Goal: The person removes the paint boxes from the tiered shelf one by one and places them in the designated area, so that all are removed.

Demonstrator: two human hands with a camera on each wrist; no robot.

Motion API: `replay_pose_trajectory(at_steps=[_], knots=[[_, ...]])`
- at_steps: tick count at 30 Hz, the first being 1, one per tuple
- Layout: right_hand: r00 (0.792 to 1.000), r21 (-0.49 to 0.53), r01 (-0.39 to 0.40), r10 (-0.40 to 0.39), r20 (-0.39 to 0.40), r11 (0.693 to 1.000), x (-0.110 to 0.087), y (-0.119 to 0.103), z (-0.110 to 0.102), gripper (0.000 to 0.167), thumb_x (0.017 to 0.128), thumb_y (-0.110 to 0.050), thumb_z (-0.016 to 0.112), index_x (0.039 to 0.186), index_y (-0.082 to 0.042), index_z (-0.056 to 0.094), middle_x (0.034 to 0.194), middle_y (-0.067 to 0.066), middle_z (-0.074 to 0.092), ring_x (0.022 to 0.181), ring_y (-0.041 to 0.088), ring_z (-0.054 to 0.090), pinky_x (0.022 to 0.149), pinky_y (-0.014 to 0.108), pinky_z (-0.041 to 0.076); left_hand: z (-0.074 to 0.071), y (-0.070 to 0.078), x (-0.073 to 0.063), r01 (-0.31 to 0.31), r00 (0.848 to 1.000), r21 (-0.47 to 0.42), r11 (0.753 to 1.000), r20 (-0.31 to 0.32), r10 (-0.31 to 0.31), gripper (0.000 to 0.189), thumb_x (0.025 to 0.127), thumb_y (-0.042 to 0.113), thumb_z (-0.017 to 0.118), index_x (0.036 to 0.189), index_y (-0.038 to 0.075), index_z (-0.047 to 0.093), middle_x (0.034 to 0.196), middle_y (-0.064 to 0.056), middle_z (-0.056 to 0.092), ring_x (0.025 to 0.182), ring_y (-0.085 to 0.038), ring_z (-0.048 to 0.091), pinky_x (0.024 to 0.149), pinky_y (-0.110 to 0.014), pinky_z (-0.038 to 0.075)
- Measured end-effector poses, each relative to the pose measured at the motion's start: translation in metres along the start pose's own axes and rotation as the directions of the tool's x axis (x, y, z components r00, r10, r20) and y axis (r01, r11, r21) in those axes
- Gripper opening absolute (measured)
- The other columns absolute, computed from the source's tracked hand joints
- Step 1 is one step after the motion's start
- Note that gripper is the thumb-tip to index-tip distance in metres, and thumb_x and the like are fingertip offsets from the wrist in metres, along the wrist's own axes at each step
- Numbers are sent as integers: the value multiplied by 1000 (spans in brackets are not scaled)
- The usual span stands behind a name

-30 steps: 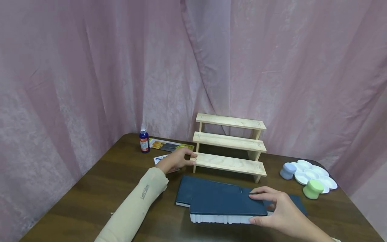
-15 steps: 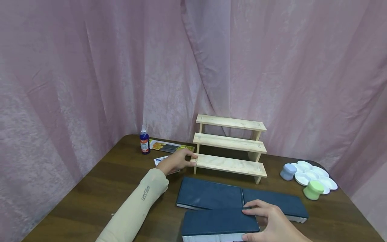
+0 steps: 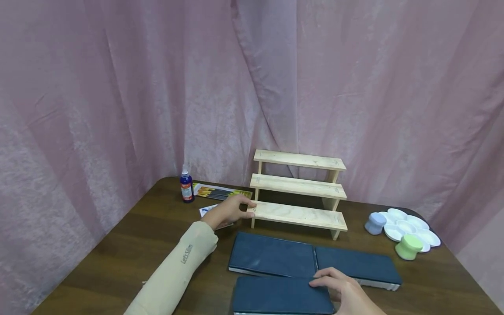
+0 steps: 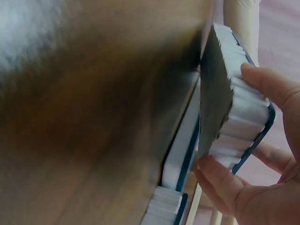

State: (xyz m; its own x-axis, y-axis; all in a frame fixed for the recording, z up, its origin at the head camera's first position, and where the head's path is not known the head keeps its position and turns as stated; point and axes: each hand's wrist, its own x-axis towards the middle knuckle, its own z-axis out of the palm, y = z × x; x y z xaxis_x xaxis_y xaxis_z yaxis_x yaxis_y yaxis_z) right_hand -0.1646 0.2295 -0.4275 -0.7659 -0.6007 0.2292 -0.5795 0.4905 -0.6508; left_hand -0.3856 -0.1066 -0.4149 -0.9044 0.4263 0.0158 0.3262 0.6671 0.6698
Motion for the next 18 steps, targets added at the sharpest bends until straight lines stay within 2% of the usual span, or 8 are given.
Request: replay_pose_trajectory(at_steps=[3, 8, 12, 18], knots=[[1000, 14, 3, -3, 14, 1000, -4, 28, 12, 57, 73, -30, 90, 124, -17, 67, 123, 5, 53, 106, 7, 53, 71, 26, 54, 0, 0, -1, 14, 1000, -5, 1000, -1, -14, 36, 87, 25, 78, 122, 18, 72, 130, -5, 61, 128, -28, 51, 107, -42, 42], [998, 9, -57, 56, 34, 998, -8, 67, 30, 60, 72, -37, 90, 126, -32, 65, 122, -5, 51, 102, 7, 52, 70, 24, 50, 1, 1, -1, 16, 1000, 9, 1000, -7, -15, 35, 87, 26, 78, 120, 19, 72, 130, -5, 61, 128, -28, 51, 107, -43, 41], [997, 2, -57, 56, 60, 998, -7, 73, 37, 57, 74, -36, 88, 126, -29, 66, 121, -2, 52, 100, 7, 52, 67, 24, 51, 1, 1, -1, -3, 1000, 20, 1000, -15, 4, 34, 87, 25, 78, 120, 18, 73, 129, -5, 62, 127, -28, 52, 107, -42, 41], [991, 28, -107, 105, 78, 994, -5, 66, 41, 54, 76, -36, 87, 125, -28, 66, 119, -4, 51, 99, 5, 52, 67, 26, 54, 2, -1, -2, -1, 1000, -17, 1000, -10, 1, 35, 87, 25, 77, 121, 17, 72, 130, -4, 61, 127, -28, 51, 107, -43, 41]])
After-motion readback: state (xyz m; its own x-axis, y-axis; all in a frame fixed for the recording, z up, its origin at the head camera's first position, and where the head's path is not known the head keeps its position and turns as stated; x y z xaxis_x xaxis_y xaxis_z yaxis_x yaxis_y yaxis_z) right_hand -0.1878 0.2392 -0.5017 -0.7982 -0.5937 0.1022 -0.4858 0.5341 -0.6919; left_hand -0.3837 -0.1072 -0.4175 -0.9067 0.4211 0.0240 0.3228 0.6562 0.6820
